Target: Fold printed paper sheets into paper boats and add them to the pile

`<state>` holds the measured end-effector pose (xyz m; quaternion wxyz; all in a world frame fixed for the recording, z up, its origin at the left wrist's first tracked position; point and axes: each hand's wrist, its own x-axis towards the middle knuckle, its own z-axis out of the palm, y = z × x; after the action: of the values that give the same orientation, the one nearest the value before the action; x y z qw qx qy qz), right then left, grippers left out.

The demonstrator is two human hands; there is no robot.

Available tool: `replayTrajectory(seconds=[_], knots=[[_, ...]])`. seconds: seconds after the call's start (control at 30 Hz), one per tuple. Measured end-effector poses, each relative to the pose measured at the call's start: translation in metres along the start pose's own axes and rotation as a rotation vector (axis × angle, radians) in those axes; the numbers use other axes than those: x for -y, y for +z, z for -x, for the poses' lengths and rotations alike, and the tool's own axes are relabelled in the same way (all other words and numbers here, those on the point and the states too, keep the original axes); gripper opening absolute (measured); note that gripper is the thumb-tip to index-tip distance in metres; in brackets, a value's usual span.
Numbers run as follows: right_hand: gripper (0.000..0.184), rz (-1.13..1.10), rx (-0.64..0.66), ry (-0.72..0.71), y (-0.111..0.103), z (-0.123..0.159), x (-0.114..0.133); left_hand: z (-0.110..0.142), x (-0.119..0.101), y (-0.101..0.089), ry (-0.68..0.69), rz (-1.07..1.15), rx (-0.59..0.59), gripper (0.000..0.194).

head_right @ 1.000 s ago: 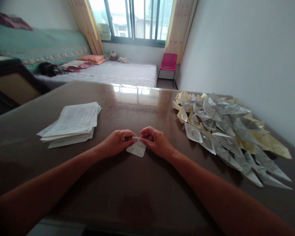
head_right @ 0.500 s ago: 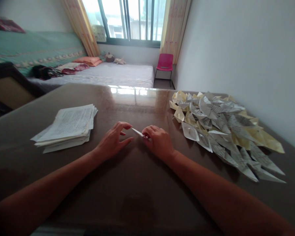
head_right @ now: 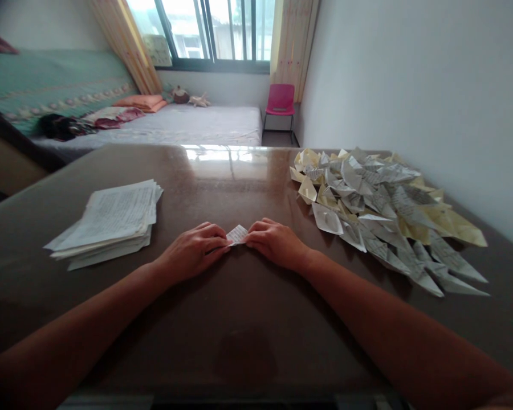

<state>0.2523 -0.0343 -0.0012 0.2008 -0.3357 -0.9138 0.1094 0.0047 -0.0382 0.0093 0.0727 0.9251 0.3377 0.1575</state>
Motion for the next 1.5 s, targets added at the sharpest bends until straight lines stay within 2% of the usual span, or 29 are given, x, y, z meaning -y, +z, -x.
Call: replayTrajectory(seconds=[0.13,0.3,0.4,0.7,1.07,1.17,1.23,1.37,1.5], knots=[[0.02,-0.114,-0.044,0.159,0.006,-0.004,-0.003,-0.004,0.003,0.004,-0.126,0.122,-0.032,0.026],[0.019,-0.103,-0.073,0.404,0.011,-0.01,0.005,-0.011,0.005,0.01,-0.345,0.186,-0.063,0.023],[0.024,-0.081,-0.063,0.454,0.011,-0.011,0.007,-0.015,0.003,0.009,-0.388,0.158,-0.031,0.025],[0.014,-0.018,-0.04,0.406,0.007,-0.014,0.012,-0.017,-0.003,0.007,-0.386,0.006,0.023,0.022],[0.021,0.089,0.019,0.392,0.005,-0.016,0.016,-0.017,-0.012,0.002,-0.35,-0.287,0.162,0.027],[0.022,0.158,0.037,0.377,0.004,-0.016,0.018,-0.016,-0.014,-0.001,-0.292,-0.371,0.194,0.025],[0.022,0.253,0.055,0.32,0.001,-0.015,0.022,-0.013,-0.017,-0.003,-0.215,-0.413,0.215,0.024],[0.023,0.441,0.117,0.12,-0.006,-0.008,0.035,-0.006,-0.027,-0.008,-0.119,-0.493,0.262,0.039],[0.027,0.529,0.164,0.106,-0.007,-0.001,0.048,-0.003,-0.036,-0.01,-0.118,-0.572,0.306,0.043]])
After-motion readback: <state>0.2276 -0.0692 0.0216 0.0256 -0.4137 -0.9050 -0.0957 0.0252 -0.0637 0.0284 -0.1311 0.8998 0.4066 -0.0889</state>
